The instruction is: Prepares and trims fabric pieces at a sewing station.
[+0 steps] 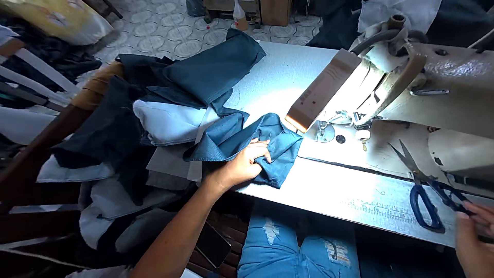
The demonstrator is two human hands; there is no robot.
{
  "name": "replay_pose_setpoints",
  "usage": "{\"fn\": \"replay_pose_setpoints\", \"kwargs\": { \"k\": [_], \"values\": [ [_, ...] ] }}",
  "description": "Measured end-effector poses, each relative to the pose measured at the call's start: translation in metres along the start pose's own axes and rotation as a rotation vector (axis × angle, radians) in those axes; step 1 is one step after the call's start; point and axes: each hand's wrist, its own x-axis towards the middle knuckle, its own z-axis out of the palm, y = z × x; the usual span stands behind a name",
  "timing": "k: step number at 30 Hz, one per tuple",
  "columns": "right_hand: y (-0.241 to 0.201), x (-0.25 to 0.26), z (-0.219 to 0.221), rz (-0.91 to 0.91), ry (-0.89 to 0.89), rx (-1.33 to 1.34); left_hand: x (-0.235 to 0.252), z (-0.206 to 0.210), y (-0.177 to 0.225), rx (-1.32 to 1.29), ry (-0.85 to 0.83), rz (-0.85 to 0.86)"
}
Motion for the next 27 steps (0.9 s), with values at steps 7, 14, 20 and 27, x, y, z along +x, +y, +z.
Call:
{"fn": "replay_pose_setpoints", "kwargs": {
  "k": [7,14,20,27],
  "values": [
    [-0.059,-0.007,0.019,-0.206,-0.025,-0.036,-0.014,0.0,0.015,0.063,0.028,-0.005],
    [-0.183,0.013,0.11,-0.1,-0.549,0.663,-0.031,0.011,0.029,0.039,0.141,0.028],
    [-0.146,0.028,0.1,0.021,-0.547,0.803,-0.064,-0.014,0.021,0.226,0.274,-0.032],
    [-0.093,0.046,0.071,0.381,-0.218,0.893,-0.078,-0.003,0.029,0.271,0.242,-0.057]
  ]
}}
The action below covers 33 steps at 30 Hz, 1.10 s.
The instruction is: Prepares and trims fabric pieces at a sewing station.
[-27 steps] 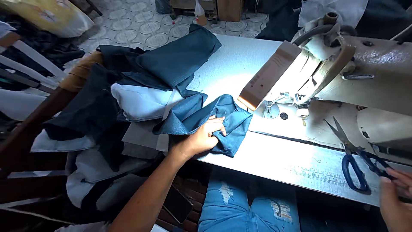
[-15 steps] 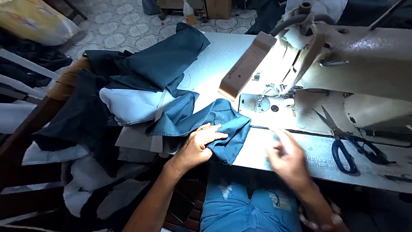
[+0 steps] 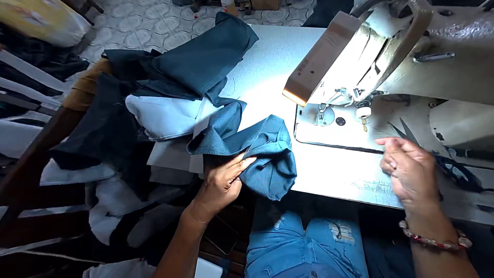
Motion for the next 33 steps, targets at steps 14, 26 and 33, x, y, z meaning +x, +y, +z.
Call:
{"fn": "replay_pose_setpoints", "kwargs": {
  "k": [14,26,33],
  "values": [
    [0.02,-0.001,-0.089,-0.234,0.199,-0.462,0.032,0.019,0.01,0.072,0.137,-0.247],
    [0.027,-0.028,-0.092,-0.404,0.153,-1.067,0.104,0.023,0.012,0.317,-0.224,-0.525],
    [0.031,-0.023,-0.106,-0.318,0.09,-1.118,0.097,0.029,0.005,0.34,-0.119,-0.481]
  ]
}}
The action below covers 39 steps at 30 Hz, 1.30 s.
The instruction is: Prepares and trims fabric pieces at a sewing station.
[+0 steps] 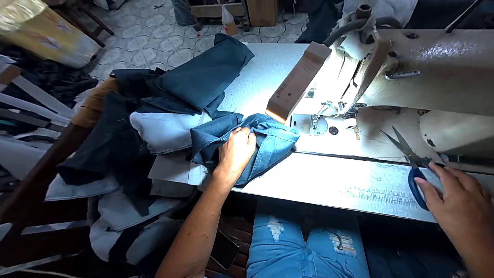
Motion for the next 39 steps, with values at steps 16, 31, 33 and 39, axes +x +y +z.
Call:
{"fn": "replay_pose_setpoints", "kwargs": {
  "k": [16,31,33,39],
  "values": [
    [-0.098,-0.073,-0.018,0.353,-0.738,1.897,-0.008,0.032,-0.008,-0.007,0.2,-0.059],
    [-0.211,-0.06,0.034,0.317,-0.625,1.886,-0.01,0.04,-0.01,-0.029,0.35,-0.036],
    [-0.209,-0.061,0.033,0.299,-0.636,1.861,-0.01,0.04,-0.01,-0.023,0.35,-0.032],
    [-0.2,-0.068,0.029,0.339,-0.539,1.842,-0.01,0.039,-0.009,-0.024,0.31,-0.044]
  ]
}}
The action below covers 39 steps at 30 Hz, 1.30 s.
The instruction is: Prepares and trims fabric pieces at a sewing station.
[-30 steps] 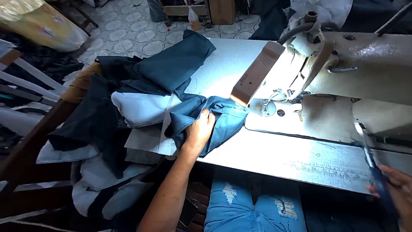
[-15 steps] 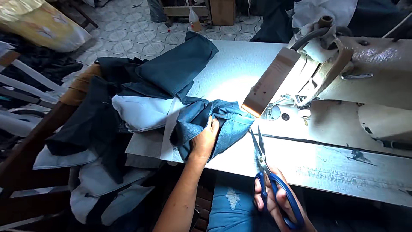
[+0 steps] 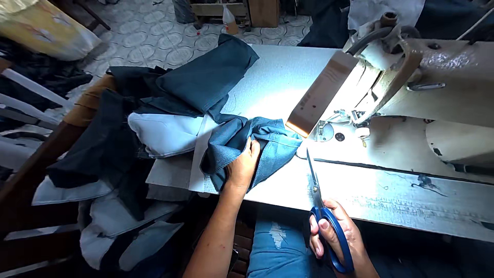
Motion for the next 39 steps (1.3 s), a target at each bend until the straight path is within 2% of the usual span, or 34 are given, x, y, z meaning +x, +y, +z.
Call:
{"fn": "replay_pose_setpoints", "kwargs": {
  "k": [3,5,9,10,13,16,17,19,21,23,25,28,32,35,39],
  "values": [
    [-0.015,-0.013,-0.015,-0.073,0.07,-0.131,-0.001,0.001,0.0,-0.016,0.002,0.004],
    [-0.033,-0.019,-0.039,-0.163,0.105,-0.392,-0.001,0.002,-0.001,-0.014,0.011,0.005],
    [-0.075,-0.019,-0.103,-0.367,0.268,-1.403,0.0,0.001,0.002,-0.018,-0.016,-0.009],
    [-0.083,-0.015,-0.116,-0.379,0.34,-1.567,0.0,0.001,0.003,-0.024,-0.016,-0.017],
    [-0.099,0.001,-0.141,-0.273,0.472,-1.834,-0.001,0.0,0.003,-0.039,0.024,-0.011],
    [-0.114,0.016,-0.122,-0.125,0.532,-1.992,-0.001,0.002,0.0,-0.059,0.055,-0.013],
    [-0.114,0.023,-0.109,-0.151,0.547,-2.014,-0.002,0.002,-0.001,-0.068,0.056,-0.019],
    [-0.107,0.044,-0.083,-0.344,0.512,-1.942,-0.001,0.004,-0.003,-0.085,0.052,-0.02],
    [-0.09,0.076,-0.063,-0.51,0.468,-1.685,0.0,0.005,-0.004,-0.11,0.053,-0.018],
    [-0.071,0.113,-0.047,-0.515,0.468,-1.32,0.0,0.008,-0.008,-0.128,0.081,0.0],
    [-0.059,0.144,-0.037,-0.422,0.549,-1.053,0.001,0.01,-0.01,-0.141,0.102,0.012],
    [-0.058,0.163,-0.014,-0.219,0.582,-1.017,0.003,0.013,-0.012,-0.155,0.133,0.012],
    [-0.046,0.15,-0.007,-0.304,0.51,-1.138,0.001,0.016,-0.014,-0.152,0.143,0.004],
    [-0.046,0.154,-0.006,-0.349,0.565,-1.136,0.001,0.016,-0.014,-0.162,0.157,0.009],
    [-0.054,0.149,-0.018,-0.209,0.542,-1.041,0.001,0.017,-0.015,-0.172,0.184,0.024]
  ]
}}
